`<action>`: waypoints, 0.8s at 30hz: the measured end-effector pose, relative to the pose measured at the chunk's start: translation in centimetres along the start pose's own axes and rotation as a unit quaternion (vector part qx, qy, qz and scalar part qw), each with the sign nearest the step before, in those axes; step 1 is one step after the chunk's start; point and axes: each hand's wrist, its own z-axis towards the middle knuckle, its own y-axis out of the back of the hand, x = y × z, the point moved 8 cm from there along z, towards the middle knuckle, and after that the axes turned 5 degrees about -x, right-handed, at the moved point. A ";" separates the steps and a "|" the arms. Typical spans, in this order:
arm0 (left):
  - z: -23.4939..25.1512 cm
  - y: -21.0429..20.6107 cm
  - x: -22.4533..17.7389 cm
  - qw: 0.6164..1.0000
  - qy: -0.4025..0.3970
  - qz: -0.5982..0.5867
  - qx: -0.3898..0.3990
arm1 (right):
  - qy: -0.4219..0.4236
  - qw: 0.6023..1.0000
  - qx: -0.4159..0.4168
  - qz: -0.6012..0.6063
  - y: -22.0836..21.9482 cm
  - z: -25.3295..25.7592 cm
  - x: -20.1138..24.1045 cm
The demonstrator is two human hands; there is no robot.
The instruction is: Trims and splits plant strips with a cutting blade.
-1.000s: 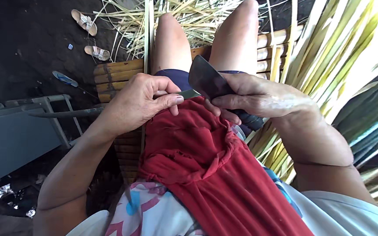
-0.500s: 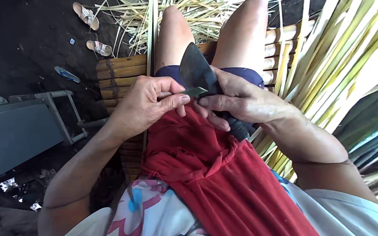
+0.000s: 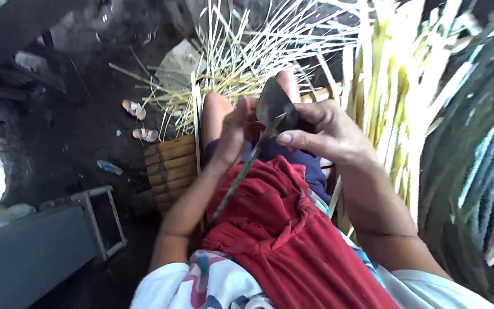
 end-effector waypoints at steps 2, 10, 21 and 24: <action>0.0 -2.0 2.5 0.996 0.041 -0.060 0.055 | 0.036 0.984 -0.117 -0.126 0.9 -0.8 0.4; 1.9 -0.1 9.3 0.954 0.139 -0.136 -0.229 | -0.013 0.981 -0.154 -0.116 0.0 -1.7 -7.4; 4.1 1.8 6.6 0.952 0.114 -0.158 -0.236 | 0.092 0.955 -0.223 -0.171 0.4 1.3 -7.8; 5.4 3.0 7.0 0.927 0.134 -0.238 -0.256 | 0.156 0.947 -0.192 -0.204 -1.4 0.1 -6.8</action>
